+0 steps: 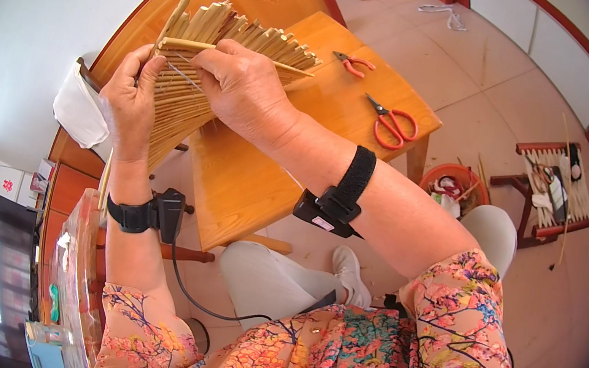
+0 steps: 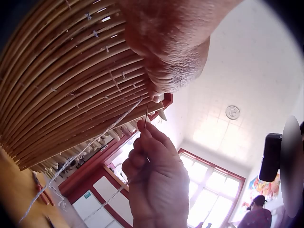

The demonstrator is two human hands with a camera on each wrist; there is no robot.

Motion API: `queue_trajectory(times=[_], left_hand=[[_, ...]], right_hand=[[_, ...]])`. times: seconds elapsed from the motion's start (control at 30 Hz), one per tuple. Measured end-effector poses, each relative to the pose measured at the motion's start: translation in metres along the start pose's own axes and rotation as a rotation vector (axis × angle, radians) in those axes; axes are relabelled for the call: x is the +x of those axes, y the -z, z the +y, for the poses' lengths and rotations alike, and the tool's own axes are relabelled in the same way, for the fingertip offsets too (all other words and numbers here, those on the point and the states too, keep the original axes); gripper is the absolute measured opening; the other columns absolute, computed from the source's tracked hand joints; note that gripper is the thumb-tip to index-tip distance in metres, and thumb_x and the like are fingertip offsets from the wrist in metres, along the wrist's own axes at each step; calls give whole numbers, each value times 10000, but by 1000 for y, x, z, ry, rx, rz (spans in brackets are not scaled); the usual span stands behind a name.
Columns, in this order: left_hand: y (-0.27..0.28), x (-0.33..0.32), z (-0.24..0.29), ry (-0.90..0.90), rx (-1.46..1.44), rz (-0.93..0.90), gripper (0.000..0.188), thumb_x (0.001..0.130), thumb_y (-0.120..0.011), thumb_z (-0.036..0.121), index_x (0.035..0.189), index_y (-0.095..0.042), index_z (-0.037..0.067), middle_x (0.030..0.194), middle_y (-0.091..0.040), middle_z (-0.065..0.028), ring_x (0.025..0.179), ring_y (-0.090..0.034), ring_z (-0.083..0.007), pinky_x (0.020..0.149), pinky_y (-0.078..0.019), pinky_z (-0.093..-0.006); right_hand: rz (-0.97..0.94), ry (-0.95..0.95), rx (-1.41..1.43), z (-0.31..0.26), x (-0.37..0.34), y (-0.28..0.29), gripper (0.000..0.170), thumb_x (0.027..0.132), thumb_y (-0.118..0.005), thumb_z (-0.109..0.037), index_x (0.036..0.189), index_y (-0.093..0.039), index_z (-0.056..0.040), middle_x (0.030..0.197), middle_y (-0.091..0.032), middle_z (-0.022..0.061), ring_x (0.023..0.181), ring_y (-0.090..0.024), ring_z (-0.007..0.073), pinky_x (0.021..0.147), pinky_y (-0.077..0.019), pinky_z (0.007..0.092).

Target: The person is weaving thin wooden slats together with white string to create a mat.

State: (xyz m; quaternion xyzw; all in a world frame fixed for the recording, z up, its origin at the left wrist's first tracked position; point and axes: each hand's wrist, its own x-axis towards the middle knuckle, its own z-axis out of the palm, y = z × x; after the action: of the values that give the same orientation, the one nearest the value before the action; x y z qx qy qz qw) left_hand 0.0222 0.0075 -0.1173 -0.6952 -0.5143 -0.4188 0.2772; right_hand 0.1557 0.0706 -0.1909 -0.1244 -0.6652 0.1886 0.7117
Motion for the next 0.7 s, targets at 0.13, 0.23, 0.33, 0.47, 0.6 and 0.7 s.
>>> queue_trajectory(times=[0.13, 0.23, 0.33, 0.47, 0.6, 0.7], left_hand=[[-1, -1, -2, -8, 15, 6, 154, 856, -656, 161, 914, -660, 18, 774, -663, -97, 637, -624, -174, 578, -477, -268], [-1, 0, -2, -31, 15, 17, 144, 858, -654, 154, 911, -661, 20, 779, -667, -100, 636, -626, -175, 575, -478, -269], [0, 0, -2, -27, 18, 13, 137, 855, -656, 145, 909, -660, 20, 782, -668, -101, 641, -629, -175, 579, -479, -268], [0, -1, 0, -27, -10, 15, 132, 850, -659, 134, 911, -660, 17, 783, -668, -99, 645, -629, -170, 580, -479, -264], [0, -2, 1, -13, -12, 13, 132, 845, -664, 128, 911, -658, 14, 777, -666, -96, 639, -621, -167, 579, -475, -261], [2, -2, 4, -7, 2, 7, 134, 842, -667, 130, 910, -657, 14, 777, -665, -95, 632, -614, -166, 576, -472, -262]], right_hand=[[15, -68, 46, -2, -2, 3, 41, 810, -610, -14, 842, -605, 10, 705, -593, 119, 593, -574, 180, 534, -449, 287], [-42, -258, 133, -13, -6, 10, 56, 832, -591, -35, 812, -585, 17, 624, -552, 80, 560, -493, 95, 507, -412, 256], [-89, -328, 160, -16, -7, 12, 71, 849, -573, -49, 824, -585, 17, 585, -523, 41, 562, -442, 53, 498, -396, 237], [-108, -333, 127, -20, -6, 13, 70, 808, -589, -62, 815, -601, 7, 688, -622, 178, 610, -622, 295, 567, -490, 354], [-133, -396, 132, -22, -6, 14, 80, 838, -581, -81, 832, -588, -1, 671, -617, 180, 604, -621, 290, 564, -488, 359], [-147, -403, 133, -22, -8, 13, 96, 861, -569, -92, 840, -573, 2, 648, -607, 181, 583, -616, 289, 549, -485, 359]])
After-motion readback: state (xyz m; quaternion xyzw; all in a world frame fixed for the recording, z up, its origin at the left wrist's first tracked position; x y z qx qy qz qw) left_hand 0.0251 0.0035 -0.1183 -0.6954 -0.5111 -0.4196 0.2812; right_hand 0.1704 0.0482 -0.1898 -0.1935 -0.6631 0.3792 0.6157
